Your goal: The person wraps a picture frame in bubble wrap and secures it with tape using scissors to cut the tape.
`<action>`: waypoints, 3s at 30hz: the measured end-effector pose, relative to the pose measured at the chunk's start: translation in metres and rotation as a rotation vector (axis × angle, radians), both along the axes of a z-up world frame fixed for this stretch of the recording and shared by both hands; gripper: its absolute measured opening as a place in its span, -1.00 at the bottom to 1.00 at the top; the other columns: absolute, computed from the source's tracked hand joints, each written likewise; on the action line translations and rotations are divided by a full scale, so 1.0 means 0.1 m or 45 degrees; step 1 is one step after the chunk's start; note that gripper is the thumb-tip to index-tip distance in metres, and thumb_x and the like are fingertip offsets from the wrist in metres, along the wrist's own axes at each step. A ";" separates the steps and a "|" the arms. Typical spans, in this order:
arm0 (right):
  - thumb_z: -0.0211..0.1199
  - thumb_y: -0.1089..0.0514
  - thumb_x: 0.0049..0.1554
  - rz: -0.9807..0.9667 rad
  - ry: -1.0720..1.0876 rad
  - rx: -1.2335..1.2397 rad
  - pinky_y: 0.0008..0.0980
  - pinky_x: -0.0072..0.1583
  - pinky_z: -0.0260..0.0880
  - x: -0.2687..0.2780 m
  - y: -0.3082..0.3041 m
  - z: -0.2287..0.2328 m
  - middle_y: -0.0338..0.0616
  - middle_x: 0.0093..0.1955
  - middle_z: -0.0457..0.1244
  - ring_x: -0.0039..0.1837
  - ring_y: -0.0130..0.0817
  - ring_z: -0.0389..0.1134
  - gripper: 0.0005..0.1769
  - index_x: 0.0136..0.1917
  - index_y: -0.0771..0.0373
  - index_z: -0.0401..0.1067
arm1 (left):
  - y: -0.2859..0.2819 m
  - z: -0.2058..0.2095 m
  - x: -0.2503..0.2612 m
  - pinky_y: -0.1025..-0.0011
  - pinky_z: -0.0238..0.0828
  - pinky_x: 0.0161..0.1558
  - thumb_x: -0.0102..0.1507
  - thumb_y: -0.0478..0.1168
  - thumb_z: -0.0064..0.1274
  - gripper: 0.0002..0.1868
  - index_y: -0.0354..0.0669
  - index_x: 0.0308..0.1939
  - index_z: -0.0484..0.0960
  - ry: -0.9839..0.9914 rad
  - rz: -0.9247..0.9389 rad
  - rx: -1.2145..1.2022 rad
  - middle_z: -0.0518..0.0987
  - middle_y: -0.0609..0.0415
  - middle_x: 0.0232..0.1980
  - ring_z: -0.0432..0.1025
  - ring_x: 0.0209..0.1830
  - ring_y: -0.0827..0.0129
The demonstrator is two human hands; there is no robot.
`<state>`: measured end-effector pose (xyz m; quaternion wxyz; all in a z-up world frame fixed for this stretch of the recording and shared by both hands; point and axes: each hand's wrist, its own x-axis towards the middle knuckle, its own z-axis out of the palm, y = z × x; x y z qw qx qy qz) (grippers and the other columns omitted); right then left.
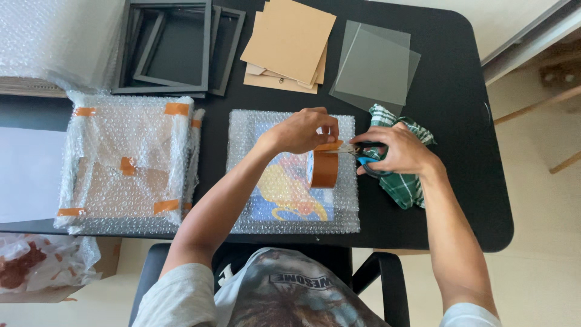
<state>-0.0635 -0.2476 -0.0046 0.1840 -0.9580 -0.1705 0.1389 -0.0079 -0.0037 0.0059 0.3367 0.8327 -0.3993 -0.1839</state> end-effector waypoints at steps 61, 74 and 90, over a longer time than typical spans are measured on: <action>0.27 0.10 0.11 -0.921 -0.282 -0.248 -0.04 -0.09 0.38 -0.75 -0.62 -0.42 -0.07 -0.04 0.34 -0.02 -0.07 0.36 -0.73 0.07 0.20 0.46 | 0.06 -0.35 -0.21 0.41 0.50 -0.30 0.02 -0.53 0.18 -0.39 -0.12 0.09 0.33 0.164 0.198 -0.479 0.42 -0.02 -0.02 0.59 -0.20 0.36; 0.38 0.22 -0.06 -0.317 -0.673 0.798 -0.47 -0.31 0.34 -0.37 0.63 -0.50 -0.23 -0.19 0.33 -0.15 -0.28 0.39 -0.88 -0.22 0.12 0.47 | 0.05 -0.59 -0.23 0.37 0.48 -0.15 0.01 -0.54 0.10 -0.31 -0.13 0.22 0.33 0.396 0.327 -0.760 0.38 -0.06 -0.06 0.55 -0.24 0.20; 0.35 0.21 -0.05 -0.300 -0.676 0.707 -0.46 -0.38 0.28 -0.31 0.66 -0.45 -0.22 -0.18 0.33 -0.15 -0.23 0.38 -0.87 -0.17 0.09 0.50 | 0.00 -0.53 -0.29 0.06 0.40 0.05 0.00 -0.53 0.07 -0.36 -0.15 0.17 0.38 0.295 0.309 -0.753 0.44 -0.07 -0.08 0.55 -0.23 0.12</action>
